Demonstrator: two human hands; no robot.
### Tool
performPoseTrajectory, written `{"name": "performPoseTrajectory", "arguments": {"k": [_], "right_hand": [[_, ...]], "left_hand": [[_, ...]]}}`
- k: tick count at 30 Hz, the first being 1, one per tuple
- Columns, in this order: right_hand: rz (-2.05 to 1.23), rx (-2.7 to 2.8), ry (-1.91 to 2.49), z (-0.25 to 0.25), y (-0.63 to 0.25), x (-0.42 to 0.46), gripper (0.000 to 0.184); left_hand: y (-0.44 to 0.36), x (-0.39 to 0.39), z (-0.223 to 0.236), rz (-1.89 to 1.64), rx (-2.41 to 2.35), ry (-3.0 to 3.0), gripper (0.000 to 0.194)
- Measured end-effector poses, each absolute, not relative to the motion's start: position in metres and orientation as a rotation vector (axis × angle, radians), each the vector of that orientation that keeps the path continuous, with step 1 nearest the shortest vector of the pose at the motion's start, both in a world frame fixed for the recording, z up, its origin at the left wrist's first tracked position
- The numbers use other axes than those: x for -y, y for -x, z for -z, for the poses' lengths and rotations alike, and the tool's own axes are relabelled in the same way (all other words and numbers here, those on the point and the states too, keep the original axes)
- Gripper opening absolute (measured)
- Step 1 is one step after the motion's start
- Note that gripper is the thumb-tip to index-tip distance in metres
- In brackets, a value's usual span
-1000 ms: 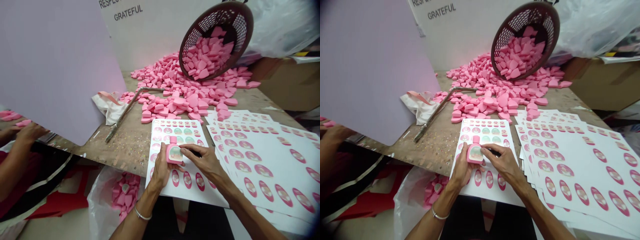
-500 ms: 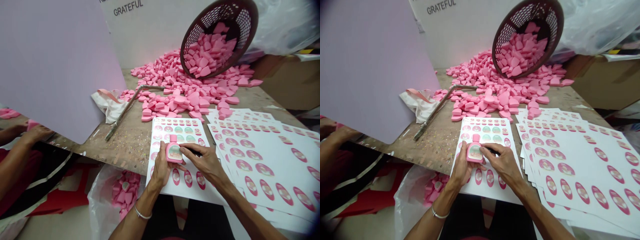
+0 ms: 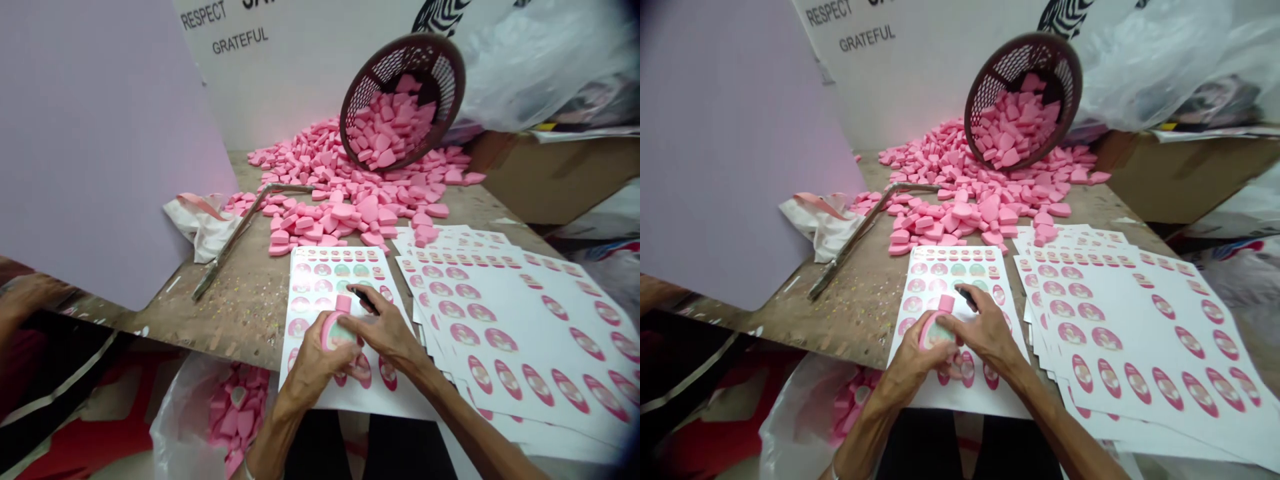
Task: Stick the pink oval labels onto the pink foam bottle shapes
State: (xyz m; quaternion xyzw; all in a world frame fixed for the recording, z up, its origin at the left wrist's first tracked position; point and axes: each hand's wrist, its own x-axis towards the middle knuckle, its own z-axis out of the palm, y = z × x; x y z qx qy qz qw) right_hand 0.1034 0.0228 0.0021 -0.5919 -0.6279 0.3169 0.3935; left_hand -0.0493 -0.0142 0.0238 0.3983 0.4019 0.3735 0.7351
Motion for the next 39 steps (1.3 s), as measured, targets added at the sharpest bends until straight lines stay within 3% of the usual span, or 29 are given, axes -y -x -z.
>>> {"name": "performPoseTrajectory", "arguments": {"k": [3,7,11,14,19,22,26,29,33,39], "right_hand": [[-0.667,1.58,1.624,0.008,-0.133,-0.046,0.056],[-0.343,1.476,2.056,0.008,-0.202,-0.097,0.044],[-0.188,1.231,2.347,0.007,-0.247,-0.147,0.06],[-0.168,1.173,2.458,0.01,-0.258,-0.171,0.06],[-0.123,1.234,2.5,-0.005,-0.26,-0.165,0.044],[-0.183,1.496,2.374,-0.031,-0.252,-0.128,0.035],[-0.997,2.19,1.596,-0.059,-0.219,-0.066,0.03],[-1.201,2.169,1.361,-0.054,-0.195,-0.04,0.029],[-0.811,1.868,1.572,-0.016,-0.183,-0.035,0.03],[-0.139,2.012,1.662,0.024,-0.177,-0.035,0.015]], "left_hand": [[0.073,0.012,-0.023,-0.898,-1.102,-0.916,0.042],[0.134,-0.01,-0.003,-0.976,-1.745,-1.192,0.051],[0.176,-0.038,0.02,-0.835,-2.131,-1.627,0.054],[0.174,-0.047,0.021,-1.049,-2.276,-2.005,0.052],[0.126,-0.041,-0.004,-1.349,-1.918,-2.288,0.026],[0.085,-0.036,-0.022,-1.237,-1.566,-2.417,0.03],[0.038,-0.03,-0.034,-0.908,-1.083,-2.341,0.048],[0.021,-0.022,-0.028,-0.654,-0.92,-1.899,0.026],[0.017,-0.015,-0.008,-0.73,-1.051,-1.208,0.036],[0.007,-0.018,0.001,-0.926,-1.145,-1.044,0.04]]}}
